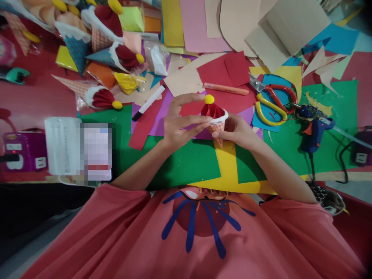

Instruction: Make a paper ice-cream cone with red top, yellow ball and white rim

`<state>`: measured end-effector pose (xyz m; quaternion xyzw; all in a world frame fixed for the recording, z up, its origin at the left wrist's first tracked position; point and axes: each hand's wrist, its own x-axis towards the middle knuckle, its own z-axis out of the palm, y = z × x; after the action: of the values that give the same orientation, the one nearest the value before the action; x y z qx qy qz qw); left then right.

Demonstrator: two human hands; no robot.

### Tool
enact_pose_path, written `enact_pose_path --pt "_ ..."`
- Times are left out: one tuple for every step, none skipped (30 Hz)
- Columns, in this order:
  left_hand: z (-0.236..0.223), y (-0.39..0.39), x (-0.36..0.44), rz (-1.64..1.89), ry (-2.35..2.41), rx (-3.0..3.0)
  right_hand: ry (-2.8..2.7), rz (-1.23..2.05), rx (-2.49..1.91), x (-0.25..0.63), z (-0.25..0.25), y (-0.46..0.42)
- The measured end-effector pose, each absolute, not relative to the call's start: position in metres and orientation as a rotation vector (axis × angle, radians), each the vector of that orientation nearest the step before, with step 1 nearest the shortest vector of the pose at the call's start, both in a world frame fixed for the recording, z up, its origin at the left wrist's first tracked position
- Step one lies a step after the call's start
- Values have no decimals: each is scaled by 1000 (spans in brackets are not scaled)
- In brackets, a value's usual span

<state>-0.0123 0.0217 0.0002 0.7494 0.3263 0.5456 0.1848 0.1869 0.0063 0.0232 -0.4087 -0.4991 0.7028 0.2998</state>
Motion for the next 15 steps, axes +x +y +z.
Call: enact_pose_path --pt "1 22 -12 1549 907 2125 -1326 1866 -1070 187 24 6" --pt "1 22 -12 1558 893 2138 -1325 1866 -1058 188 24 7" --pt "1 22 -12 1564 882 2147 -1324 1869 -1051 188 25 7" --pt "1 22 -12 1566 879 2153 -1321 1874 -1052 189 25 7" --pt "1 22 -12 1570 879 2158 -1317 1880 -1060 189 25 7" --pt "0 23 -12 1577 876 2167 -1310 1889 -1074 189 25 6" --pt "-1 24 -12 1592 867 2180 -1301 1901 -1088 189 26 6" --pt "-2 24 -12 1619 844 2199 -1292 1911 -1097 189 26 6" --pt "-2 25 -12 1644 818 2211 -1283 1918 -1102 188 26 5" --pt "-2 25 -12 1658 799 2211 -1274 1921 -1102 188 26 5" --pt "-3 25 -11 1652 800 2194 -1267 1922 -1099 187 26 4" --pt "-2 25 -11 1640 807 2171 -1261 1921 -1093 186 26 4" --pt "-2 24 -10 1628 816 2149 -1256 1920 -1084 186 26 4" --pt "-1 24 -10 1622 817 2136 -1253 1920 -1075 186 25 4" --pt "-1 23 -10 1625 813 2132 -1251 1921 -1067 186 25 4"
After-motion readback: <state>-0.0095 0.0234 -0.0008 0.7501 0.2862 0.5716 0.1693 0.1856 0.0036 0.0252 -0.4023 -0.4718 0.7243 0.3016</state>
